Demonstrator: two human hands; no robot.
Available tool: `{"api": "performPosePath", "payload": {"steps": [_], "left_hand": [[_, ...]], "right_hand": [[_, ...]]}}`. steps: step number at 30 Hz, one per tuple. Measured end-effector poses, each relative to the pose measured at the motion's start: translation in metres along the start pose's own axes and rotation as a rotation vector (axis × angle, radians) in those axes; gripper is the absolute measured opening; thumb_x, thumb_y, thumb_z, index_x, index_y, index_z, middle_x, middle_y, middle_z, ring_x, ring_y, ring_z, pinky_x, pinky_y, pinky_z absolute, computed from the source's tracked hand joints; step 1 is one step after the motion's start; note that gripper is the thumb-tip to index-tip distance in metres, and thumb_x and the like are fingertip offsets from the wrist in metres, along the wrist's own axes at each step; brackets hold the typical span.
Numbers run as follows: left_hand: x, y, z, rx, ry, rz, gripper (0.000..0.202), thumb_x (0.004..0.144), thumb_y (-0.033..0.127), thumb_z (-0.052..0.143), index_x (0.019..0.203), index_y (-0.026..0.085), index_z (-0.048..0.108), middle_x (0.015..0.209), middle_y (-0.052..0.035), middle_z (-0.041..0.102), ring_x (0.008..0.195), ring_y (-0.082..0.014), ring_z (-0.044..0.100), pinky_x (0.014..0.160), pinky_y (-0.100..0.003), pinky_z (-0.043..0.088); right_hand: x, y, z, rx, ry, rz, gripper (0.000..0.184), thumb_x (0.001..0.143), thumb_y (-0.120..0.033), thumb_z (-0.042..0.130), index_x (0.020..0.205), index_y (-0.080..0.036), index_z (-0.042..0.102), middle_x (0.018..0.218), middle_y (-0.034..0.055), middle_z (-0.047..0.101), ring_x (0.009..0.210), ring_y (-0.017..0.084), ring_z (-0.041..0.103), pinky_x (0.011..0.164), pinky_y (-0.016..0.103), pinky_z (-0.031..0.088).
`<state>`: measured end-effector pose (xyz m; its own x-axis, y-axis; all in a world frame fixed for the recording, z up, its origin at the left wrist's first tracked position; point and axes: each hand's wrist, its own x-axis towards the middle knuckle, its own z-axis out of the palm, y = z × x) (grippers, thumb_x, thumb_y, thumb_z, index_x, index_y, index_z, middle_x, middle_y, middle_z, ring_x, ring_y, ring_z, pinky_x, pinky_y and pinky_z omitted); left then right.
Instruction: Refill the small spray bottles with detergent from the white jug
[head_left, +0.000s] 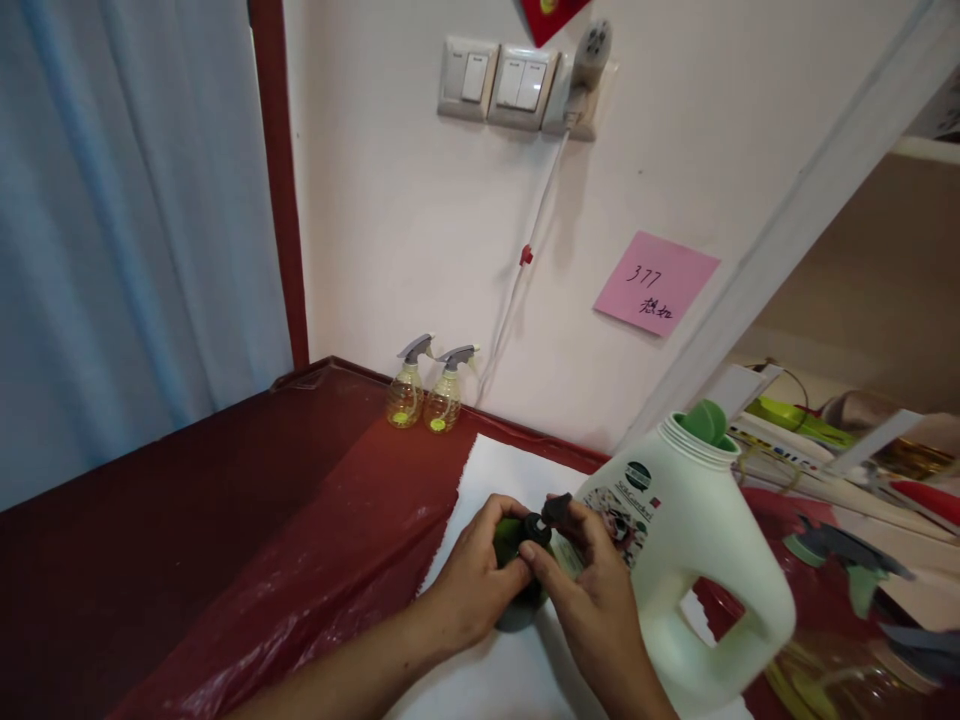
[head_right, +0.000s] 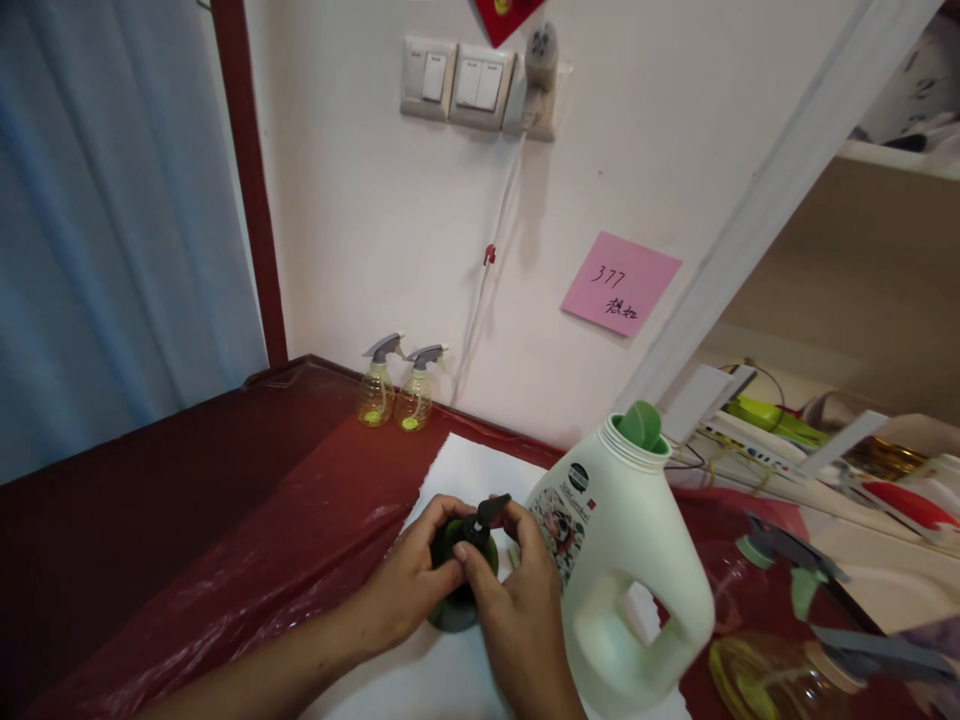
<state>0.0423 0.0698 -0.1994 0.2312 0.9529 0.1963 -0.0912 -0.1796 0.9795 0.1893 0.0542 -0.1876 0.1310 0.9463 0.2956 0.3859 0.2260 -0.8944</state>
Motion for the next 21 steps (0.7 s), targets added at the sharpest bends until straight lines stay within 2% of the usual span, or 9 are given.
{"api": "performPosePath", "payload": {"steps": [4, 8, 10, 15, 17, 21], "left_hand": [[0.0, 0.001, 0.0, -0.027, -0.006, -0.001, 0.031, 0.081, 0.019, 0.066, 0.11, 0.021, 0.055, 0.104, -0.0033, 0.062, 0.095, -0.0204, 0.056, 0.085, -0.033, 0.044], [0.0, -0.001, 0.0, 0.005, 0.002, 0.001, 0.03, 0.082, 0.021, 0.065, 0.11, 0.022, 0.054, 0.105, -0.0041, 0.063, 0.097, -0.0217, 0.057, 0.087, -0.035, 0.044], [0.001, -0.001, -0.001, 0.019, 0.005, -0.005, 0.029, 0.083, 0.023, 0.066, 0.109, 0.021, 0.054, 0.104, -0.0043, 0.063, 0.097, -0.022, 0.057, 0.086, -0.036, 0.044], [0.001, 0.001, 0.0, 0.02, 0.009, -0.01, 0.031, 0.08, 0.02, 0.066, 0.11, 0.021, 0.055, 0.105, -0.0046, 0.064, 0.097, -0.0217, 0.057, 0.085, -0.035, 0.045], [0.001, 0.001, 0.0, 0.024, 0.019, -0.013, 0.033, 0.079, 0.017, 0.065, 0.11, 0.022, 0.055, 0.105, -0.0043, 0.063, 0.097, -0.0217, 0.057, 0.086, -0.035, 0.045], [0.001, -0.002, 0.0, 0.003, 0.016, -0.02, 0.033, 0.079, 0.019, 0.063, 0.11, 0.022, 0.052, 0.104, -0.0041, 0.064, 0.096, -0.0222, 0.059, 0.085, -0.036, 0.046]], "right_hand": [[-0.003, -0.001, -0.001, 0.091, -0.042, 0.022, 0.047, 0.088, -0.048, 0.065, 0.129, -0.029, 0.054, 0.136, 0.008, 0.06, 0.129, 0.03, 0.053, 0.111, 0.055, 0.038], [-0.001, -0.004, 0.004, 0.102, 0.06, 0.041, 0.045, 0.078, -0.047, 0.073, 0.114, -0.023, 0.059, 0.116, 0.0098, 0.066, 0.114, 0.033, 0.06, 0.103, 0.056, 0.043], [0.0, -0.004, 0.007, 0.128, 0.07, 0.049, 0.048, 0.076, -0.047, 0.074, 0.113, -0.022, 0.057, 0.111, 0.0095, 0.065, 0.11, 0.032, 0.061, 0.101, 0.056, 0.046], [-0.003, -0.001, 0.008, 0.254, 0.04, 0.115, 0.068, 0.076, -0.049, 0.075, 0.133, -0.027, 0.047, 0.134, 0.0112, 0.058, 0.128, 0.032, 0.053, 0.11, 0.058, 0.041], [-0.004, -0.002, 0.008, 0.284, 0.061, 0.12, 0.064, 0.075, -0.048, 0.075, 0.13, -0.027, 0.05, 0.134, 0.0106, 0.059, 0.128, 0.032, 0.053, 0.111, 0.057, 0.04], [-0.002, -0.003, 0.011, 0.231, 0.122, 0.102, 0.059, 0.071, -0.047, 0.077, 0.121, -0.024, 0.055, 0.122, 0.0103, 0.062, 0.118, 0.033, 0.057, 0.105, 0.058, 0.044]]}}
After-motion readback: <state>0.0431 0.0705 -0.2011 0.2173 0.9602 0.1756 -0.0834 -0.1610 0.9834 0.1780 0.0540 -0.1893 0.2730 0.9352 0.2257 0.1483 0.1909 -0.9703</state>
